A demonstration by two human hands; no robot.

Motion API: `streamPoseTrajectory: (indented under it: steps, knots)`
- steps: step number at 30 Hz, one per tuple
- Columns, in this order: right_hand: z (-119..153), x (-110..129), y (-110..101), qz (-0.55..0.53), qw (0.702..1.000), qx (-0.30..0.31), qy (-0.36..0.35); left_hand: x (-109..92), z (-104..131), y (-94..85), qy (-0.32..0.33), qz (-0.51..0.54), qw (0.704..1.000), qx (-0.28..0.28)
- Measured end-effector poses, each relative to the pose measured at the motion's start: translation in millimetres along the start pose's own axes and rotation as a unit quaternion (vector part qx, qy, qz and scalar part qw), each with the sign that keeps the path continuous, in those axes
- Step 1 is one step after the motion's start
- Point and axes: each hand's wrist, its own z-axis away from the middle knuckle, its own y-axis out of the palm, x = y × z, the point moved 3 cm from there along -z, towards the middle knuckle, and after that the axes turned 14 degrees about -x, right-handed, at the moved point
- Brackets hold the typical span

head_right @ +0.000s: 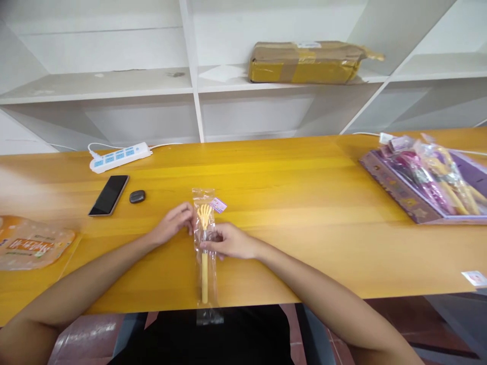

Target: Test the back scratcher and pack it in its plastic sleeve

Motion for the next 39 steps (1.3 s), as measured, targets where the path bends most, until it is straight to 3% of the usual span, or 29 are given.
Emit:
streamPoseTrajectory:
  steps: [2, 4, 11, 14, 18, 20, 24, 29, 35, 39]
  knots:
    - [4, -1, 5, 0.026, 0.999, 0.024, 0.01, 0, -7, -8.7, 0.054, 0.051, 0.991, -0.113]
    - [6, -4, 8, 0.045, 0.998, 0.045, 0.012, 0, -9, -9.4, 0.087, 0.08, 0.981, -0.153]
    - [3, -2, -6, 0.103, 0.991, 0.07, -0.055, 5, -10, -1.2, 0.108, 0.007, 0.988, -0.107]
    - [-4, 2, -29, 0.205, 0.97, -0.047, -0.124, 7, -11, -4.0, 0.081, -0.016, 0.99, -0.114]
    - [-13, 3, -66, 0.365, 0.862, -0.247, -0.249, 9, -10, -3.8, 0.074, -0.06, 0.992, -0.087]
    - [-17, -1, -78, 0.389, 0.83, -0.286, -0.279, 10, -9, -2.9, 0.085, -0.087, 0.99, -0.071]
    - [-25, -12, -82, 0.447, 0.801, -0.284, -0.279, 12, -10, -3.5, 0.086, -0.09, 0.99, -0.066]
    - [-33, -19, -74, 0.466, 0.791, -0.289, -0.273, 13, -13, -6.2, 0.081, -0.064, 0.991, -0.087]
    - [-32, -17, -77, 0.423, 0.814, -0.289, -0.274, 10, -15, -7.3, 0.1, -0.058, 0.988, -0.101]
    - [-33, -16, -78, 0.428, 0.82, -0.282, -0.254, 10, -15, -6.2, 0.074, -0.033, 0.992, -0.101]
